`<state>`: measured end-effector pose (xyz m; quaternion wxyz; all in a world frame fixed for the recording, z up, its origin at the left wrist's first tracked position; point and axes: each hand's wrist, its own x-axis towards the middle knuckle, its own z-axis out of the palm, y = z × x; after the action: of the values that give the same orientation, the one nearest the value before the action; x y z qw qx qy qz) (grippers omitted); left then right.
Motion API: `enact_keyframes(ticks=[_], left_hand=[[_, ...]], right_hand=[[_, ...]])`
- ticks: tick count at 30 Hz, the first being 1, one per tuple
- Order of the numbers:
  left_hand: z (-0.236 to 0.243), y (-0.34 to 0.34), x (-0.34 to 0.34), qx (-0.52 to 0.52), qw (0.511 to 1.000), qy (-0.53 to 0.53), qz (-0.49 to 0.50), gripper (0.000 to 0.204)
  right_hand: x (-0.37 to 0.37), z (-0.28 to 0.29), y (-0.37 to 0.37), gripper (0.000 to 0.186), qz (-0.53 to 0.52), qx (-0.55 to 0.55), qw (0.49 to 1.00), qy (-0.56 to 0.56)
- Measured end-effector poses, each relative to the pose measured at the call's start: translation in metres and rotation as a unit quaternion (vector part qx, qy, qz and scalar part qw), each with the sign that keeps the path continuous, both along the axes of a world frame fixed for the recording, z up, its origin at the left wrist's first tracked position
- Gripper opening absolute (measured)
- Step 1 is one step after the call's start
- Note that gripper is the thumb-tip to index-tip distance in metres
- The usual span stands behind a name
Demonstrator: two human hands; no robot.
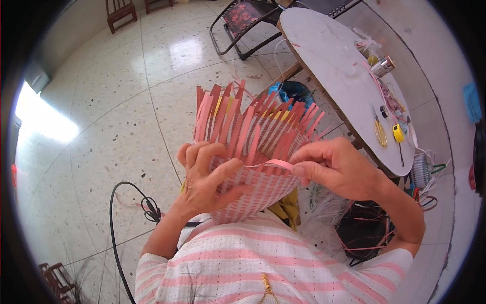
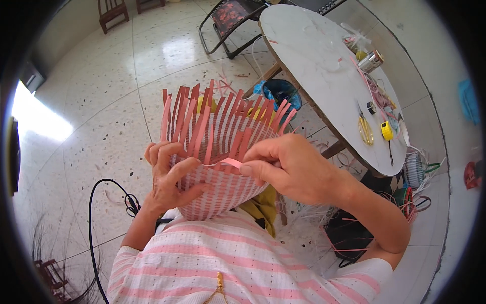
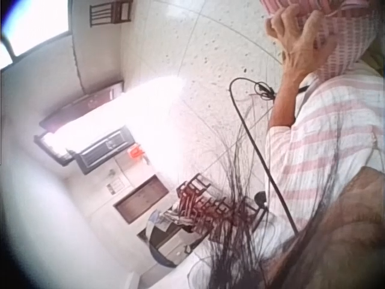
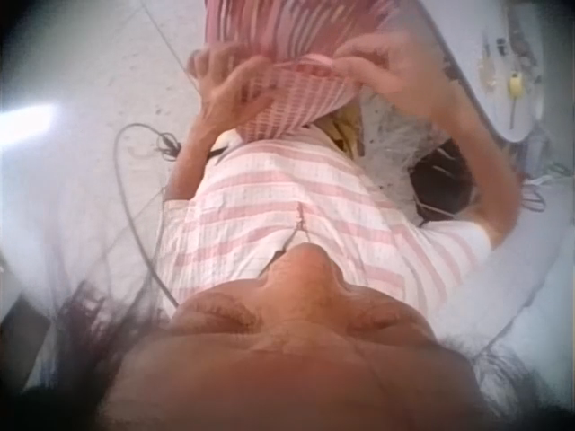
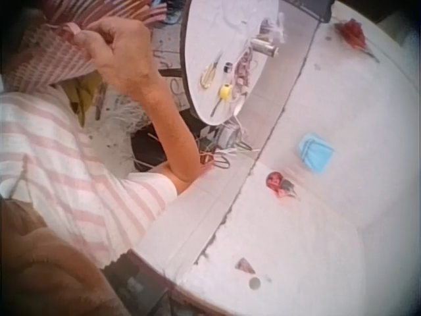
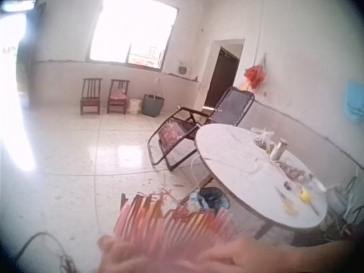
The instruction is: The person weaves a basket using pink and white plastic strips, folding the ends of the strips inward to secure the top edge.
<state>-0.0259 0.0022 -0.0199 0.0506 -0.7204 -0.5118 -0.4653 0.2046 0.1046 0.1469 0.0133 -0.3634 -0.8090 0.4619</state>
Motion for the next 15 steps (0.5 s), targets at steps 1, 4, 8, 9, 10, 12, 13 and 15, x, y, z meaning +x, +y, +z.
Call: enact_keyframes(ticks=[1,4,8,9,10,12,13,15], left_hand=[[0.000,0.000,0.000,0.001,1.000,-0.002,0.001,0.049],[0.000,0.001,-0.001,-0.006,1.000,0.003,0.001,0.050],[-0.001,0.001,-0.001,0.013,0.999,0.033,-0.001,0.055],[0.000,0.002,0.000,0.013,0.999,0.033,-0.002,0.055],[0.000,0.003,0.000,0.014,0.999,0.033,-0.003,0.055],[0.001,0.002,0.001,0.011,0.999,0.034,-0.002,0.056],[0.001,0.003,0.000,0.011,0.999,0.034,-0.002,0.056],[0.001,0.002,0.000,0.010,0.999,0.032,0.001,0.056]], right_hand=[[0.004,0.001,-0.002,0.021,0.004,0.005,1.000,-0.002],[0.007,0.005,-0.001,0.015,0.054,0.083,0.995,-0.005],[-0.004,0.016,0.002,0.008,0.173,0.375,0.906,-0.094],[-0.007,0.015,0.006,0.008,0.172,0.376,0.906,-0.094],[-0.010,0.012,0.012,0.008,0.194,0.404,0.889,-0.088],[-0.013,0.012,0.021,0.009,0.216,0.432,0.872,-0.081],[-0.015,0.013,0.025,0.007,0.215,0.422,0.874,-0.104],[-0.018,0.017,0.033,0.007,0.215,0.412,0.876,-0.128]])
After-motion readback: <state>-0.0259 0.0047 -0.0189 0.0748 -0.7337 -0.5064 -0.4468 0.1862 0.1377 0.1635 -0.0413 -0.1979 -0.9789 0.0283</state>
